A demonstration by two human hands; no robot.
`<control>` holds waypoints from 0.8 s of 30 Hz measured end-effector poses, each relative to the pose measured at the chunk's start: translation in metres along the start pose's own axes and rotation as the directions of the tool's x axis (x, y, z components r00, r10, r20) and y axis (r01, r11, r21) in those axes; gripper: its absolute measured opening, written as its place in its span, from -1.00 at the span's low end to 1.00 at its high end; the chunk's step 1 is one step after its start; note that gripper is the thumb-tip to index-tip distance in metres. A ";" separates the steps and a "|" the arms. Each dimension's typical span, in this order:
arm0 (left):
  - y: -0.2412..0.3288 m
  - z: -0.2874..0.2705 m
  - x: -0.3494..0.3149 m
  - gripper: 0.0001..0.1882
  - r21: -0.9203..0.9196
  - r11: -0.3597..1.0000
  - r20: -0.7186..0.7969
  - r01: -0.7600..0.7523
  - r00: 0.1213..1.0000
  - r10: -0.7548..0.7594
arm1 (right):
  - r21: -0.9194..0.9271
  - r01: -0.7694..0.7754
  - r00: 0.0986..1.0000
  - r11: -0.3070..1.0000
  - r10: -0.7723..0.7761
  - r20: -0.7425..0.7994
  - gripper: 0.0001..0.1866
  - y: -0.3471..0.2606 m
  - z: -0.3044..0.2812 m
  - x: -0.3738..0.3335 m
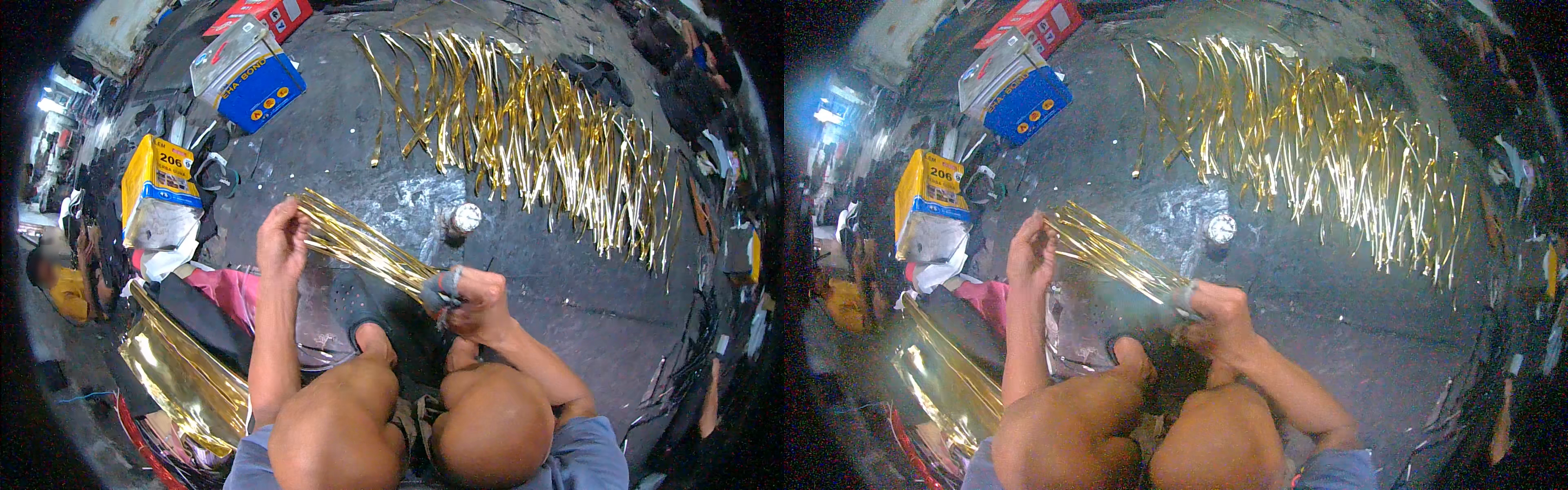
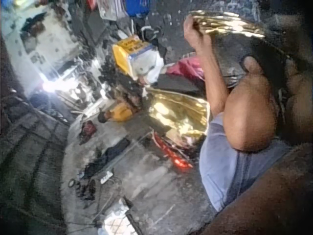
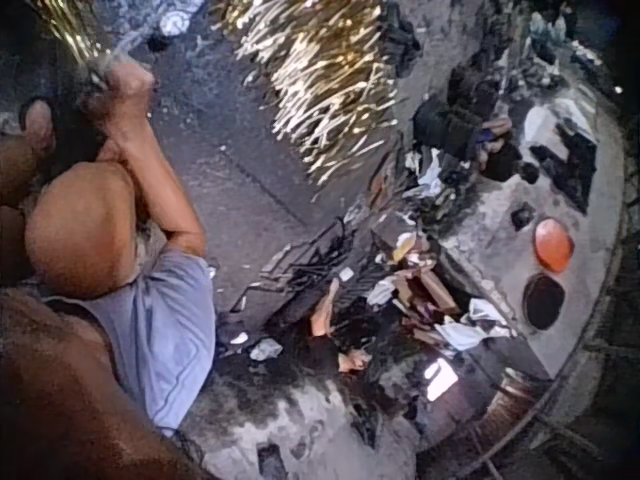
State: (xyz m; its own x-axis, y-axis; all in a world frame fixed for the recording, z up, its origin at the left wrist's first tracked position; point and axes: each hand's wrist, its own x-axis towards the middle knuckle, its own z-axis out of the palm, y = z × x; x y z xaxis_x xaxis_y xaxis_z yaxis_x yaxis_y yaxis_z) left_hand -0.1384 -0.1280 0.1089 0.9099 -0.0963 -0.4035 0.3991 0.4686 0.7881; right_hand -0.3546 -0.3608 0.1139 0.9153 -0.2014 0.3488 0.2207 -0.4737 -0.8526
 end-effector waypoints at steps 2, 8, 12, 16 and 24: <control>-0.001 -0.035 0.032 -0.90 0.068 0.997 -0.076 0.046 0.996 -0.041 | 0.013 -0.108 0.994 0.994 0.108 0.036 -0.78 0.014 -0.004 -0.031; -0.024 -0.128 0.105 -0.85 0.226 0.968 -0.253 0.107 0.966 -0.048 | -0.056 -0.305 0.947 0.951 0.309 0.086 -0.74 0.030 -0.038 -0.101; -0.041 -0.148 0.135 -0.80 0.286 0.952 -0.414 0.109 0.910 0.020 | -0.069 -0.426 0.885 0.902 0.431 0.175 -0.76 0.031 -0.049 -0.124; -0.057 -0.125 0.142 -0.76 0.805 0.543 -0.450 0.241 0.844 0.292 | -0.063 -0.521 0.819 0.851 0.519 0.245 -0.79 0.041 -0.041 -0.135; -0.155 0.064 0.101 -0.75 0.618 -0.139 0.720 -0.774 0.486 0.495 | -0.266 -0.385 0.858 0.884 0.449 0.250 -0.67 0.083 -0.023 -0.163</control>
State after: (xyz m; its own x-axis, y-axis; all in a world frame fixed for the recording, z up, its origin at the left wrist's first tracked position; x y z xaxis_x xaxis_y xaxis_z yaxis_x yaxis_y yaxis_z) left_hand -0.1007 -0.2670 -0.0241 0.7212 -0.4477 0.5287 -0.6900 -0.5327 0.4901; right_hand -0.4932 -0.3866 -0.0045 0.9686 -0.1706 -0.1809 -0.2468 -0.5692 -0.7843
